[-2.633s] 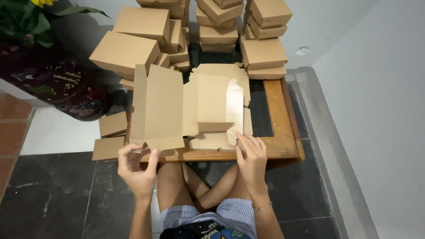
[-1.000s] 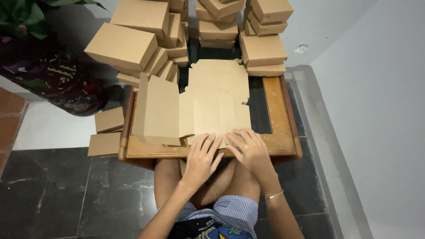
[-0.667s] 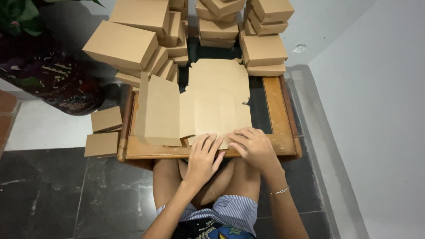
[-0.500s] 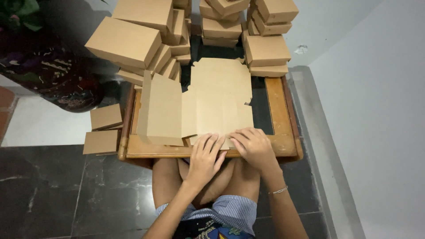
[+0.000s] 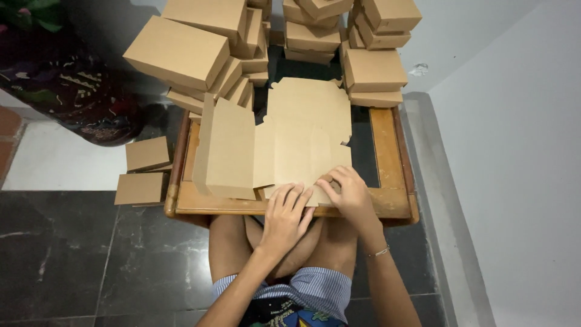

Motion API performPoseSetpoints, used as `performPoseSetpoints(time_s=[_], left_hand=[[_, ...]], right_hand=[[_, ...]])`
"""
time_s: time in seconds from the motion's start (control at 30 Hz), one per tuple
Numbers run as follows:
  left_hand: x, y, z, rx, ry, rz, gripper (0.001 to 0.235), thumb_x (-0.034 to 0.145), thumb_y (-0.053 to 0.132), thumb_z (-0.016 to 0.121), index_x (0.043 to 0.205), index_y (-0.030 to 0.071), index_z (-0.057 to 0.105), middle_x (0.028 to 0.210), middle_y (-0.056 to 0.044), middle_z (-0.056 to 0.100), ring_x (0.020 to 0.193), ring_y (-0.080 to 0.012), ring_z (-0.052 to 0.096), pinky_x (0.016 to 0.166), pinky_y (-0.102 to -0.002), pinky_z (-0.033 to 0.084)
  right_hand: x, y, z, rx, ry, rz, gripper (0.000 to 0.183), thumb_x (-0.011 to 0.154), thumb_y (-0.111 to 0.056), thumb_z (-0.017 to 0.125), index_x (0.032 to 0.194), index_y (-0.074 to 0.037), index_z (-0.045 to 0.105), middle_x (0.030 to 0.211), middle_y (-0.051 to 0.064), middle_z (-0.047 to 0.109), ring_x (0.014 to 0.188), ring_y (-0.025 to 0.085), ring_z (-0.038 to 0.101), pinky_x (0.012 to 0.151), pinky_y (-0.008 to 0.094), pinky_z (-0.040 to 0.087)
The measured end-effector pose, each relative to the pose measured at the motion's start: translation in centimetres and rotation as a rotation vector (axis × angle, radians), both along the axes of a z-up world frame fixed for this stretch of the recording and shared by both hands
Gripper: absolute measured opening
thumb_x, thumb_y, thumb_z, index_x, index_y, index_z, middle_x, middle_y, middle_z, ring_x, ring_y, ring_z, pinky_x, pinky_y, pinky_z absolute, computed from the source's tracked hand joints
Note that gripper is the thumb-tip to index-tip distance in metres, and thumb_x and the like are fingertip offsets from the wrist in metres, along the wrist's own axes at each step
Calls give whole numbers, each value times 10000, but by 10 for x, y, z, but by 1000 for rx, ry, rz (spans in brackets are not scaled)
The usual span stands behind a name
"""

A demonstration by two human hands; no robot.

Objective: Assembling cardboard boxes by folding pre-scored sheets and tucking flaps into place.

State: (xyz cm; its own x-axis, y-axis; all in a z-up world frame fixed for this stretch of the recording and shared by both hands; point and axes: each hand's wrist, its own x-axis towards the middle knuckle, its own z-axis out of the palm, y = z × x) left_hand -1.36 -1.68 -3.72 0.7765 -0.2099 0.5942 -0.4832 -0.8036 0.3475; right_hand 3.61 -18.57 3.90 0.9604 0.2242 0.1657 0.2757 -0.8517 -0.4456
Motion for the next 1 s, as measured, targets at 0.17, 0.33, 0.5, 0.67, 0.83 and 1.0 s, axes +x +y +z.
performPoseSetpoints(time_s=[0.17, 0.33, 0.5, 0.67, 0.83, 1.0], left_hand=[[0, -1, 1, 44, 22, 3, 408, 906, 341, 700, 1260, 140, 673, 1176, -64, 640, 1230, -268, 560, 1096, -433, 415], [-2, -8, 11, 125, 36, 21, 469, 901, 387, 693, 1275, 107, 645, 1156, -97, 637, 1211, -302, 569, 1087, -464, 413], [0, -17, -4, 211, 34, 92, 599, 893, 432, 681, 1391, 114, 580, 1175, -115, 599, 1232, -306, 538, 1107, -469, 386], [1, -17, -2, 229, 36, 97, 598, 908, 428, 663, 1427, 151, 561, 1158, -96, 582, 1226, -296, 528, 1093, -463, 384], [2, -16, -3, 221, 40, 94, 595, 924, 420, 642, 1457, 172, 550, 1130, -90, 567, 1219, -287, 514, 1094, -459, 374], [2, -17, -4, 226, 21, 73, 592, 914, 402, 663, 1438, 143, 570, 1119, -112, 579, 1211, -307, 521, 1097, -483, 374]], right_hand=[[17, -8, -14, 16, 164, -89, 368, 820, -419, 811, 794, -106, 618, 744, 49, 649, 823, 278, 668, 760, 401, 532], [27, -9, -15, 7, 282, -133, 454, 726, -454, 865, 813, -102, 592, 731, 39, 603, 825, 288, 648, 756, 434, 521], [45, -18, -26, -73, 446, -203, 525, 671, -577, 878, 877, -159, 637, 805, 36, 673, 872, 339, 735, 743, 454, 578], [58, -37, -24, -66, 493, -161, 508, 648, -486, 919, 874, -132, 633, 787, 50, 704, 863, 347, 753, 724, 456, 584], [50, -58, -19, -81, 508, -115, 504, 666, -428, 918, 876, -111, 588, 698, 62, 738, 833, 319, 760, 763, 414, 567], [-3, -48, -28, 104, -64, -153, 399, 758, -396, 897, 913, -184, 597, 695, -23, 631, 700, 140, 700, 659, 265, 541]])
